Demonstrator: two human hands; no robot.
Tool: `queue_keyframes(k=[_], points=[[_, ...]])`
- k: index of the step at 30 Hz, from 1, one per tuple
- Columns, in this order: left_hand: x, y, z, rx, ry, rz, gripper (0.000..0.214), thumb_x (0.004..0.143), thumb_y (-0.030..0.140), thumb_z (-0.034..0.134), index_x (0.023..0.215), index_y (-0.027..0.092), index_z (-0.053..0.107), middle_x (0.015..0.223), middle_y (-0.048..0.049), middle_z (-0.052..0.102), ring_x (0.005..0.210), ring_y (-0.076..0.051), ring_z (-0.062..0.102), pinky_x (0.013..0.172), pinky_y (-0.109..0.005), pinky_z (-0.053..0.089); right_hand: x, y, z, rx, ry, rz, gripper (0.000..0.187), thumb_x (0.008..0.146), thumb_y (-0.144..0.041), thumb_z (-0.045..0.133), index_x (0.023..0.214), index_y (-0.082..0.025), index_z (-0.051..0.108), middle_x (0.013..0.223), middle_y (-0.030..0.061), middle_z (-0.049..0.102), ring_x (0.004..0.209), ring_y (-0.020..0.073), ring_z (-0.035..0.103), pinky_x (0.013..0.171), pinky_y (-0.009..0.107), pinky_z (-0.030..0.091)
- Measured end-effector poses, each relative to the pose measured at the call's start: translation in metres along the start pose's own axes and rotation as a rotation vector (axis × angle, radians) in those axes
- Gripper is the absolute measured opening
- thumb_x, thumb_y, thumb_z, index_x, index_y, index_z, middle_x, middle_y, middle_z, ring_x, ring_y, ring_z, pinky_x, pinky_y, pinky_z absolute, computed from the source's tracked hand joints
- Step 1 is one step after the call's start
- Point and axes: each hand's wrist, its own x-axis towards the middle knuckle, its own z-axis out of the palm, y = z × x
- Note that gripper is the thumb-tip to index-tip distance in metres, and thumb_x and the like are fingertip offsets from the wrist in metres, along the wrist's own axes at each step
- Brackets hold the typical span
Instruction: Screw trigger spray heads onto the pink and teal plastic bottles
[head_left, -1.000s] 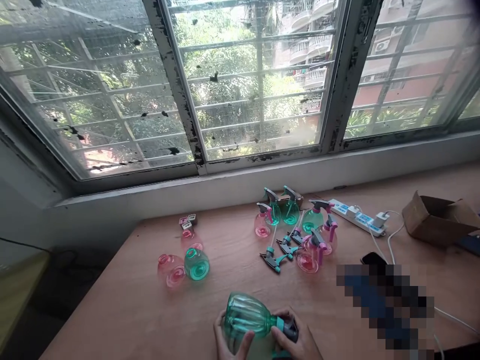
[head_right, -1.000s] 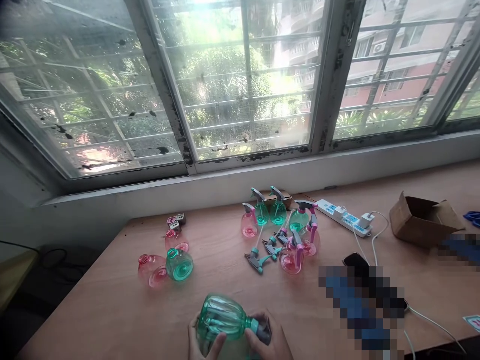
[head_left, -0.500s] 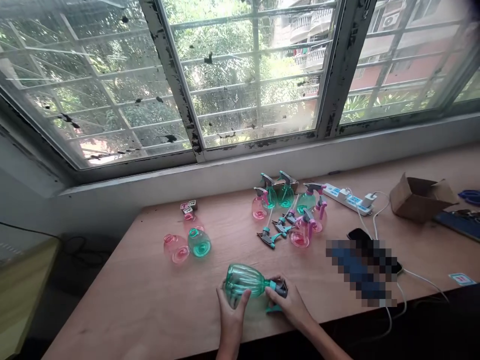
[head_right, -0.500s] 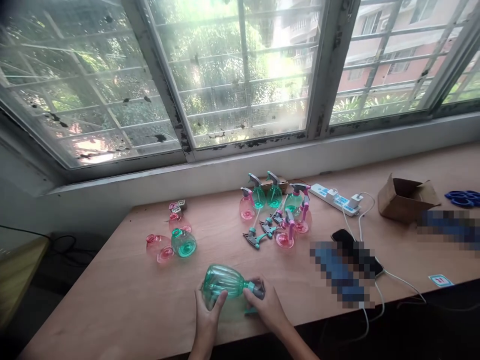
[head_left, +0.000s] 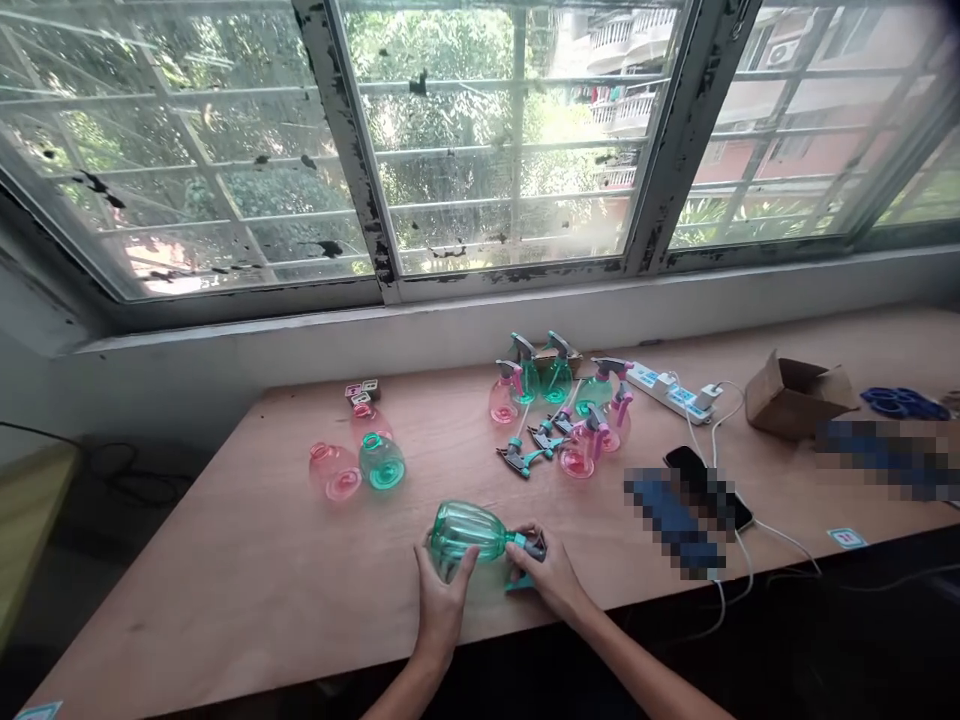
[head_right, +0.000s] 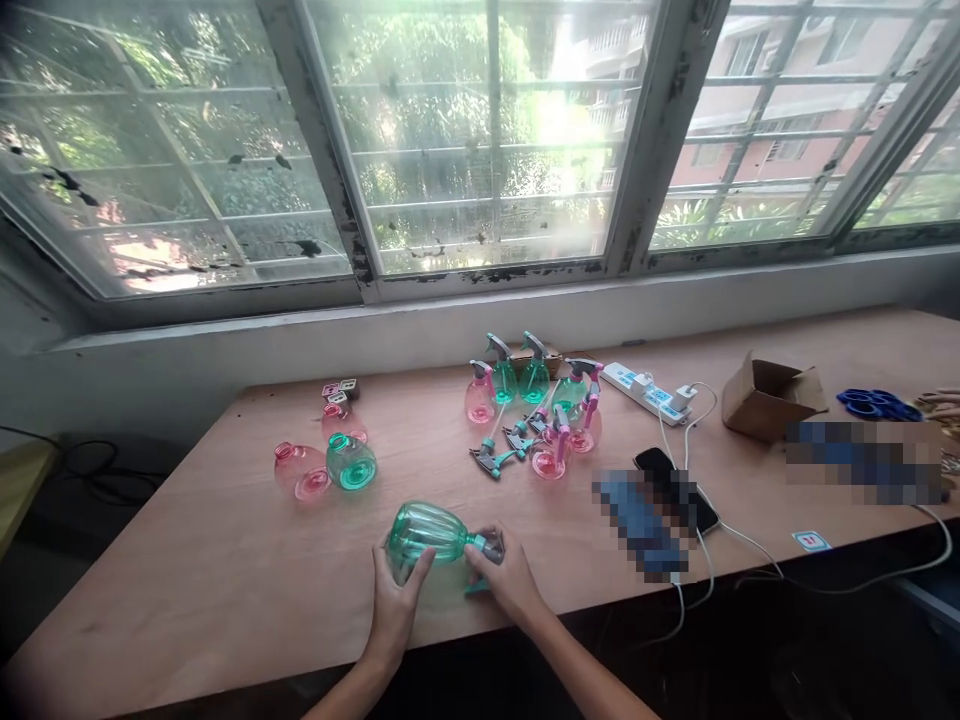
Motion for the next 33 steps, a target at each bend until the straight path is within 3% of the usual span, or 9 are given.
queue_keyframes(k=[6, 12, 16, 21, 26, 33], points=[[-0.004, 0.003, -0.002, -0.006, 0.003, -0.009, 0.055, 0.079, 0.039, 0.075, 0.125, 0.025, 0.048, 0.121, -0.007, 0.062, 0.117, -0.026, 0.061, 0.102, -0.041, 0.047, -0.005, -0.003, -0.002, -0.005, -0.018, 0.021, 0.032, 0.081, -0.046, 0.074, 0.091, -0.019, 0.059, 0.07, -0.0018, 0.066, 0.055, 0.0162, 0.065, 0.057, 0.029, 0.051], [-0.002, -0.014, -0.007, -0.027, -0.017, 0.013, 0.07, 0.076, 0.038, 0.078, 0.138, 0.026, 0.047, 0.148, -0.0102, 0.048, 0.142, -0.03, 0.042, 0.116, -0.044, 0.035, -0.011, -0.005, -0.006, 0.002, -0.008, 0.012, 0.03, 0.083, -0.043, 0.073, 0.096, -0.019, 0.06, 0.061, -0.0037, 0.065, 0.057, 0.0172, 0.065, 0.062, 0.03, 0.051], [0.001, -0.018, -0.01, -0.068, -0.065, -0.012, 0.067, 0.075, 0.034, 0.08, 0.135, 0.024, 0.051, 0.135, -0.0111, 0.061, 0.131, -0.032, 0.054, 0.112, -0.047, 0.042, -0.01, -0.005, -0.008, 0.012, -0.02, 0.011, 0.031, 0.083, -0.044, 0.073, 0.094, -0.018, 0.06, 0.06, -0.0024, 0.066, 0.057, 0.0186, 0.064, 0.063, 0.033, 0.052], [-0.001, -0.008, -0.012, -0.128, -0.117, -0.039, 0.064, 0.078, 0.036, 0.077, 0.135, 0.024, 0.051, 0.133, -0.0104, 0.064, 0.127, -0.03, 0.059, 0.107, -0.043, 0.048, -0.011, -0.004, -0.007, 0.017, -0.011, 0.009, 0.034, 0.081, -0.047, 0.074, 0.094, -0.019, 0.059, 0.061, -0.0026, 0.065, 0.057, 0.0185, 0.063, 0.062, 0.033, 0.052], [-0.001, -0.007, -0.012, -0.133, -0.067, -0.051, 0.057, 0.08, 0.045, 0.073, 0.128, 0.021, 0.053, 0.13, -0.0121, 0.065, 0.125, -0.03, 0.06, 0.102, -0.04, 0.051, -0.012, -0.006, -0.004, 0.015, 0.01, 0.005, 0.035, 0.079, -0.049, 0.075, 0.093, -0.02, 0.061, 0.063, -0.0021, 0.064, 0.057, 0.0189, 0.063, 0.06, 0.033, 0.053], [0.003, -0.012, -0.011, -0.102, -0.046, -0.059, 0.058, 0.078, 0.041, 0.077, 0.127, 0.023, 0.053, 0.131, -0.0114, 0.064, 0.126, -0.03, 0.059, 0.108, -0.044, 0.046, -0.011, -0.005, -0.005, 0.022, 0.001, 0.001, 0.034, 0.078, -0.047, 0.076, 0.093, -0.019, 0.063, 0.062, -0.0025, 0.064, 0.055, 0.0185, 0.063, 0.058, 0.032, 0.052]])
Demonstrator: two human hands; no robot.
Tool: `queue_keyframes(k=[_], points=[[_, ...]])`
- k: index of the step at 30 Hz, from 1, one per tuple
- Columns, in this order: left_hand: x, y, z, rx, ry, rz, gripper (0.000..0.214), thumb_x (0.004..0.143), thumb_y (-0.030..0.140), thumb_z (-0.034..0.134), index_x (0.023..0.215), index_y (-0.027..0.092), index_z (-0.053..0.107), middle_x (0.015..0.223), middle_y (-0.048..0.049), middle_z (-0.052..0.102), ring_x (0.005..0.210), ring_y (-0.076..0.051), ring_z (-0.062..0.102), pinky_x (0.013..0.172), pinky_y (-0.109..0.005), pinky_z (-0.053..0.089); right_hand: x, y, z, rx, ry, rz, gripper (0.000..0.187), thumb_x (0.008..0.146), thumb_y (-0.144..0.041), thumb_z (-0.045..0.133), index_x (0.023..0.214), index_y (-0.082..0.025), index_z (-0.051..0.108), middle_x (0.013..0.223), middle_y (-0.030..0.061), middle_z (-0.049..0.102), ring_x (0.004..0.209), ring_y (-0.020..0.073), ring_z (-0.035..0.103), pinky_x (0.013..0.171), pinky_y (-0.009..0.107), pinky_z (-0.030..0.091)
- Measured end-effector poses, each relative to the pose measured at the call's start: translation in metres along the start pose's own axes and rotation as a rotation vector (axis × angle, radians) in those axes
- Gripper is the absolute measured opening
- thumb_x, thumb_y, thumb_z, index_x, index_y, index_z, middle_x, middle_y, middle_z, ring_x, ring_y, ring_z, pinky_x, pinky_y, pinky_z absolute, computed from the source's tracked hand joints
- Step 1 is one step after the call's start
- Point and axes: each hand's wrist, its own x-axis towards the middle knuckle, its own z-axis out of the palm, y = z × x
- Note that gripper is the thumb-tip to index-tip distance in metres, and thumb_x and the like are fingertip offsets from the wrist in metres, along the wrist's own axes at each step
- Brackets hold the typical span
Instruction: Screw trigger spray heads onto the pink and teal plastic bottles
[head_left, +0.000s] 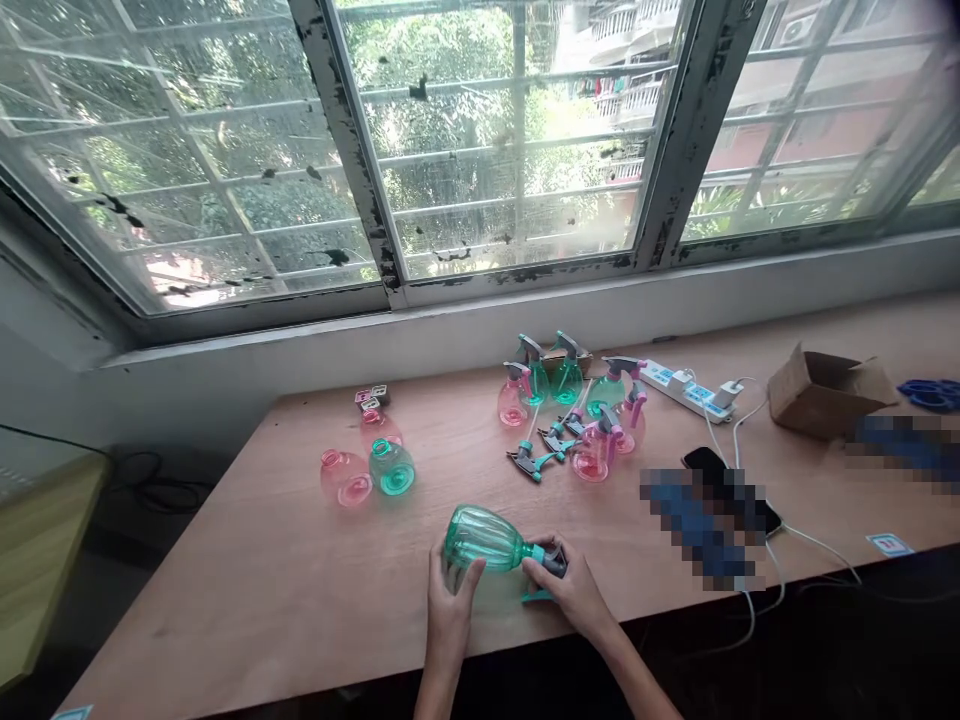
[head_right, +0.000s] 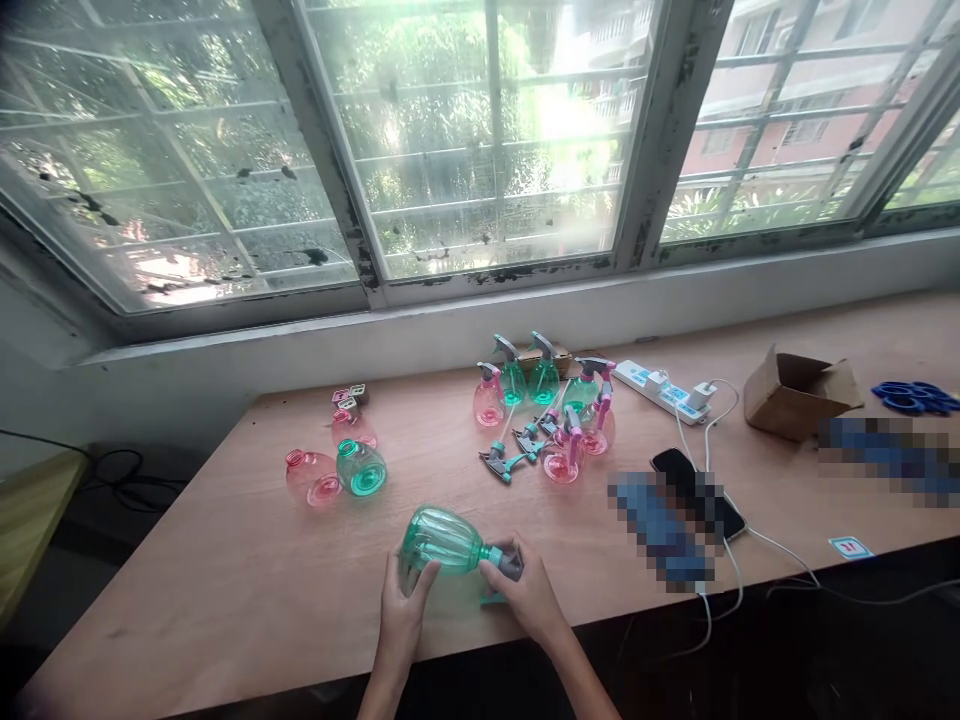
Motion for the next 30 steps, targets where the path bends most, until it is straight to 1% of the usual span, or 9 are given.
queue_keyframes(k=[4, 7, 10, 13, 17, 19, 23, 27, 30], points=[[0.002, -0.002, -0.002, -0.008, -0.034, 0.004, 0.065, 0.075, 0.041, 0.078, 0.133, 0.026, 0.052, 0.145, -0.0087, 0.054, 0.138, -0.029, 0.047, 0.116, -0.043, 0.037, 0.0, 0.002, -0.003, 0.02, 0.009, 0.004, 0.032, 0.08, -0.044, 0.076, 0.095, -0.02, 0.061, 0.064, -0.003, 0.064, 0.058, 0.018, 0.065, 0.061, 0.031, 0.054], [0.002, 0.0, -0.003, -0.016, -0.076, -0.034, 0.065, 0.075, 0.04, 0.079, 0.132, 0.023, 0.053, 0.138, -0.0105, 0.061, 0.133, -0.03, 0.053, 0.113, -0.044, 0.041, 0.001, 0.003, -0.005, 0.034, 0.018, 0.011, 0.033, 0.08, -0.046, 0.075, 0.095, -0.021, 0.06, 0.066, -0.0034, 0.065, 0.057, 0.0175, 0.065, 0.061, 0.031, 0.055], [0.002, 0.005, -0.002, -0.015, -0.1, -0.046, 0.067, 0.071, 0.04, 0.082, 0.131, 0.023, 0.054, 0.133, -0.0101, 0.064, 0.129, -0.03, 0.057, 0.108, -0.042, 0.046, 0.001, 0.002, -0.005, 0.038, 0.003, 0.015, 0.033, 0.079, -0.046, 0.076, 0.094, -0.021, 0.06, 0.066, -0.0036, 0.065, 0.057, 0.0173, 0.065, 0.06, 0.03, 0.055], [0.001, 0.01, 0.0, 0.02, -0.048, -0.031, 0.066, 0.074, 0.046, 0.078, 0.13, 0.022, 0.053, 0.125, -0.0101, 0.068, 0.123, -0.031, 0.06, 0.104, -0.043, 0.048, 0.0, 0.0, -0.004, 0.031, -0.027, 0.014, 0.031, 0.078, -0.043, 0.078, 0.093, -0.021, 0.063, 0.071, -0.003, 0.066, 0.058, 0.0169, 0.066, 0.059, 0.029, 0.055], [-0.001, 0.013, 0.006, 0.089, 0.04, -0.015, 0.058, 0.081, 0.049, 0.071, 0.129, 0.022, 0.052, 0.118, -0.0094, 0.067, 0.119, -0.03, 0.061, 0.105, -0.046, 0.044, -0.001, 0.0, -0.003, 0.029, -0.051, 0.017, 0.029, 0.08, -0.043, 0.076, 0.093, -0.02, 0.063, 0.072, -0.0018, 0.068, 0.057, 0.0172, 0.066, 0.06, 0.03, 0.054], [-0.002, 0.015, 0.008, 0.097, 0.02, -0.009, 0.055, 0.083, 0.049, 0.07, 0.128, 0.023, 0.052, 0.122, -0.0089, 0.066, 0.122, -0.03, 0.059, 0.106, -0.044, 0.044, -0.001, 0.001, -0.004, 0.035, -0.049, 0.016, 0.029, 0.082, -0.044, 0.075, 0.093, -0.02, 0.062, 0.071, -0.0008, 0.069, 0.057, 0.0175, 0.067, 0.061, 0.031, 0.054], [-0.002, 0.019, 0.007, 0.065, -0.072, 0.004, 0.055, 0.084, 0.046, 0.068, 0.132, 0.023, 0.053, 0.134, -0.0086, 0.063, 0.13, -0.028, 0.055, 0.109, -0.039, 0.043, 0.0, 0.003, -0.006, 0.071, -0.037, 0.016, 0.034, 0.082, -0.049, 0.073, 0.093, -0.019, 0.06, 0.07, 0.0, 0.07, 0.056, 0.0177, 0.067, 0.06, 0.032, 0.055], [0.002, 0.02, 0.002, 0.026, -0.143, 0.0, 0.06, 0.083, 0.044, 0.07, 0.135, 0.022, 0.05, 0.137, -0.01, 0.062, 0.132, -0.028, 0.053, 0.112, -0.04, 0.041, 0.002, 0.005, -0.006, 0.094, -0.036, 0.017, 0.039, 0.081, -0.052, 0.073, 0.094, -0.019, 0.058, 0.07, 0.0012, 0.071, 0.055, 0.0184, 0.067, 0.058, 0.034, 0.056], [0.002, 0.019, 0.001, 0.015, -0.131, 0.01, 0.062, 0.08, 0.044, 0.073, 0.133, 0.021, 0.051, 0.133, -0.0107, 0.064, 0.13, -0.029, 0.055, 0.112, -0.042, 0.041, 0.001, 0.004, -0.004, 0.078, -0.047, 0.009, 0.038, 0.081, -0.051, 0.074, 0.092, -0.019, 0.059, 0.067, 0.0007, 0.071, 0.055, 0.0186, 0.067, 0.06, 0.034, 0.056]])
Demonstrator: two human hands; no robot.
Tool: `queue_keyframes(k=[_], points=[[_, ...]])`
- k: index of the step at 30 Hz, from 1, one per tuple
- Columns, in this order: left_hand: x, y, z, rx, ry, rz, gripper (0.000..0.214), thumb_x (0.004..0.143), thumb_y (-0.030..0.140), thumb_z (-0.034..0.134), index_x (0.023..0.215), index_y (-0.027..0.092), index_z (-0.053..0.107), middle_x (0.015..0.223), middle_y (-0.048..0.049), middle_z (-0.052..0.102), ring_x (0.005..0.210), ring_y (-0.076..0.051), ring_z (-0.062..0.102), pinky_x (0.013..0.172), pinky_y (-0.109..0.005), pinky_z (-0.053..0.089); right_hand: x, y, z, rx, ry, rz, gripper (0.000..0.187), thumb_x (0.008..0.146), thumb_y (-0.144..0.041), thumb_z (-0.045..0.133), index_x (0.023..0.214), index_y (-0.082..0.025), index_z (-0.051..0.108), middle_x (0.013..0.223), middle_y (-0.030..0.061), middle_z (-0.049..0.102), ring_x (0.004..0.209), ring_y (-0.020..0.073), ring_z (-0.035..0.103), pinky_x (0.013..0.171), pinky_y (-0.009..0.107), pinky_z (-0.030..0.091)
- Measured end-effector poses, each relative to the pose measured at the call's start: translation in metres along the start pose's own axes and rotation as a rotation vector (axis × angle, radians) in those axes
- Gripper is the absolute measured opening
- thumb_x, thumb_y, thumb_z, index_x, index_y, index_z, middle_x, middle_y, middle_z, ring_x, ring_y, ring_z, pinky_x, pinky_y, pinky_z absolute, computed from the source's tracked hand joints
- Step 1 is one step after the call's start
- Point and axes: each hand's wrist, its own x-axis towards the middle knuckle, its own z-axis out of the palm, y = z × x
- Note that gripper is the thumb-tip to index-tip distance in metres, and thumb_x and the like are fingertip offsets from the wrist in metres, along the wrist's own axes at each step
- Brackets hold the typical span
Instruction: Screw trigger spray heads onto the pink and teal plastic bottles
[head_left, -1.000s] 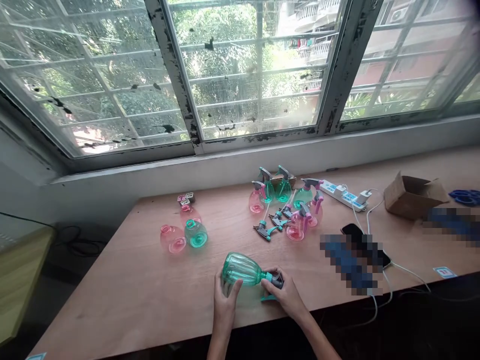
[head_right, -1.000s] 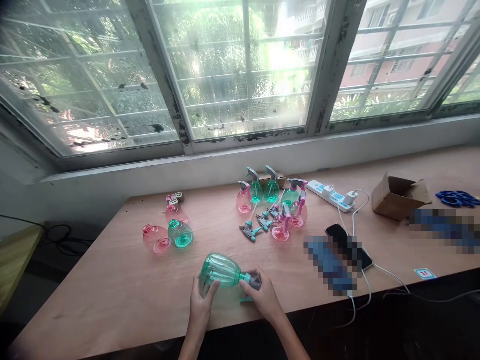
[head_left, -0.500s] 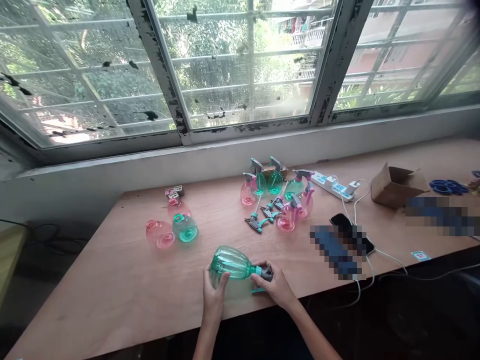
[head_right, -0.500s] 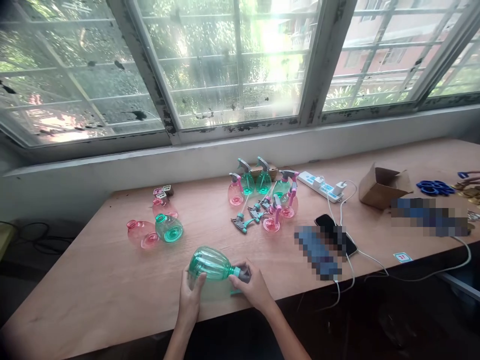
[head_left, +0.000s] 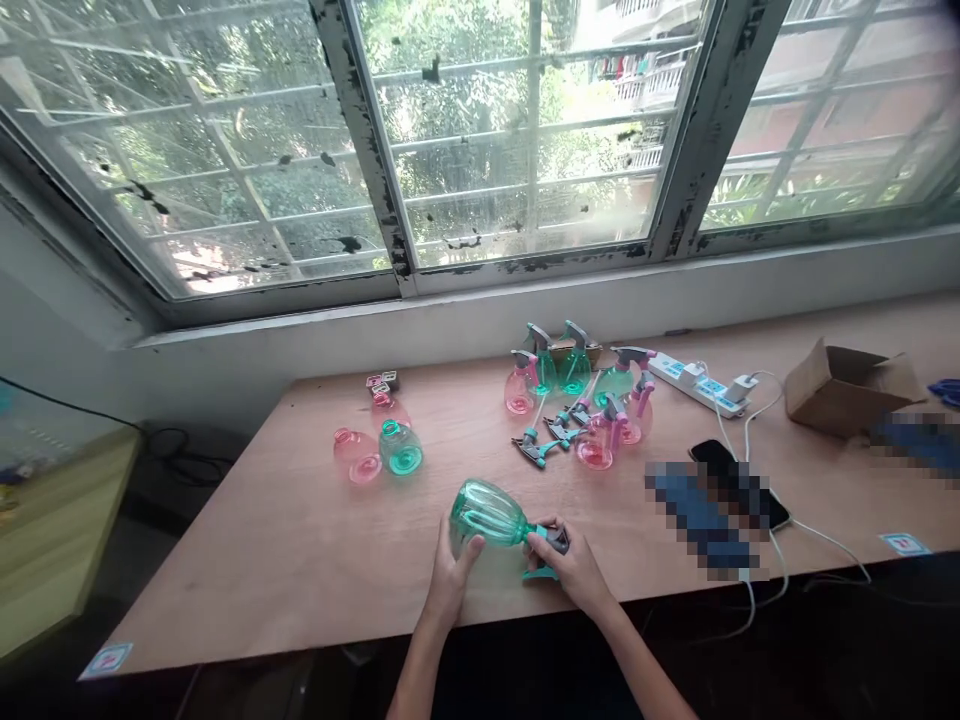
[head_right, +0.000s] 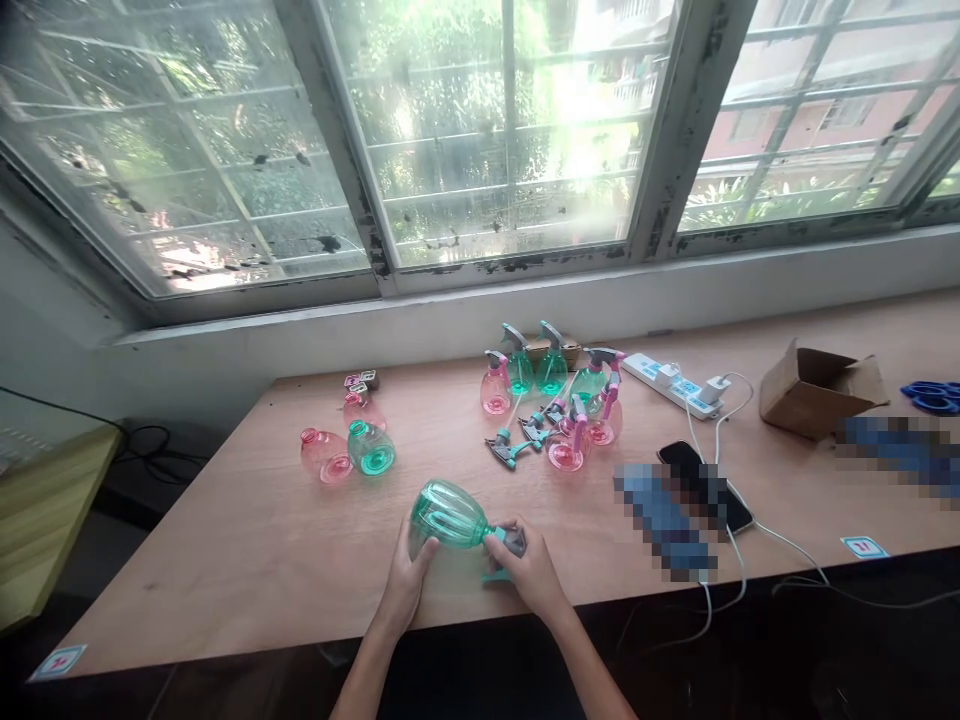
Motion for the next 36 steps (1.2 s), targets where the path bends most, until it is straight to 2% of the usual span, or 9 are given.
queue_keyframes(k=[5, 14, 20, 24, 27, 29, 31, 32, 36], points=[[-0.001, -0.004, 0.005, -0.02, 0.072, 0.01, 0.064, 0.072, 0.038, 0.082, 0.125, 0.021, 0.049, 0.118, -0.0095, 0.068, 0.117, -0.03, 0.064, 0.102, -0.044, 0.049, -0.003, -0.004, 0.003, -0.036, 0.002, -0.027, 0.039, 0.077, -0.053, 0.077, 0.089, -0.019, 0.061, 0.068, 0.0012, 0.073, 0.056, 0.019, 0.067, 0.06, 0.034, 0.056], [-0.003, -0.011, 0.008, -0.093, -0.063, 0.054, 0.064, 0.068, 0.032, 0.084, 0.124, 0.024, 0.053, 0.124, -0.0073, 0.069, 0.118, -0.028, 0.065, 0.103, -0.045, 0.05, -0.003, -0.001, -0.003, 0.01, 0.065, -0.084, 0.042, 0.077, -0.056, 0.076, 0.087, -0.019, 0.059, 0.068, 0.0013, 0.072, 0.056, 0.0196, 0.067, 0.059, 0.034, 0.058], [-0.001, -0.011, 0.01, 0.003, 0.021, 0.112, 0.047, 0.084, 0.042, 0.071, 0.12, 0.017, 0.055, 0.118, -0.0109, 0.07, 0.112, -0.026, 0.067, 0.1, -0.048, 0.05, -0.007, 0.0, -0.003, -0.007, 0.059, -0.122, 0.039, 0.077, -0.05, 0.078, 0.089, -0.018, 0.059, 0.069, 0.0013, 0.072, 0.057, 0.0189, 0.067, 0.06, 0.034, 0.058], [-0.011, -0.011, 0.013, 0.151, 0.119, 0.205, 0.045, 0.084, 0.048, 0.068, 0.118, 0.021, 0.058, 0.118, -0.0108, 0.07, 0.118, -0.027, 0.063, 0.102, -0.043, 0.047, -0.008, -0.001, -0.004, 0.008, 0.074, -0.139, 0.039, 0.076, -0.05, 0.078, 0.088, -0.018, 0.059, 0.065, 0.0001, 0.07, 0.056, 0.0185, 0.066, 0.058, 0.033, 0.057], [-0.051, -0.026, 0.003, 0.315, 0.309, 0.299, 0.048, 0.087, 0.053, 0.062, 0.124, 0.023, 0.055, 0.127, -0.0109, 0.064, 0.128, -0.026, 0.054, 0.111, -0.042, 0.038, -0.006, 0.001, -0.005, 0.023, 0.091, -0.152, 0.04, 0.075, -0.051, 0.078, 0.087, -0.018, 0.06, 0.064, -0.0003, 0.069, 0.054, 0.0179, 0.065, 0.057, 0.032, 0.056], [-0.087, -0.046, -0.009, 0.432, 0.4, 0.305, 0.046, 0.088, 0.064, 0.049, 0.099, 0.022, 0.064, 0.1, -0.0102, 0.07, 0.107, -0.027, 0.065, 0.102, -0.043, 0.046, -0.005, 0.004, -0.005, 0.029, 0.097, -0.154, 0.04, 0.076, -0.051, 0.078, 0.087, -0.017, 0.061, 0.064, -0.0007, 0.069, 0.054, 0.0173, 0.065, 0.057, 0.031, 0.055], [-0.116, -0.069, -0.024, 0.562, 0.388, 0.241, 0.056, 0.088, 0.071, 0.039, 0.075, 0.022, 0.064, 0.071, -0.0064, 0.067, 0.076, -0.025, 0.068, 0.081, -0.04, 0.054, -0.004, 0.005, -0.005, 0.034, 0.095, -0.151, 0.038, 0.077, -0.05, 0.078, 0.087, -0.017, 0.061, 0.063, -0.001, 0.068, 0.053, 0.0169, 0.064, 0.057, 0.03, 0.055], [-0.123, -0.079, -0.03, 0.638, 0.378, 0.19, 0.057, 0.089, 0.07, 0.039, 0.075, 0.021, 0.066, 0.07, -0.0062, 0.067, 0.073, -0.024, 0.068, 0.075, -0.039, 0.055, -0.004, 0.006, -0.005, 0.037, 0.092, -0.148, 0.038, 0.077, -0.049, 0.077, 0.087, -0.017, 0.061, 0.062, -0.0011, 0.068, 0.053, 0.0168, 0.064, 0.057, 0.029, 0.054], [-0.109, -0.103, -0.043, 0.945, 0.389, -0.032, 0.036, 0.092, 0.047, 0.059, 0.109, 0.016, 0.065, 0.108, -0.0081, 0.069, 0.094, -0.023, 0.068, 0.08, -0.041, 0.057, -0.003, 0.006, -0.003, 0.045, 0.081, -0.123, 0.036, 0.078, -0.048, 0.077, 0.087, -0.016, 0.061, 0.06, -0.0016, 0.066, 0.053, 0.0168, 0.063, 0.056, 0.029, 0.054]])
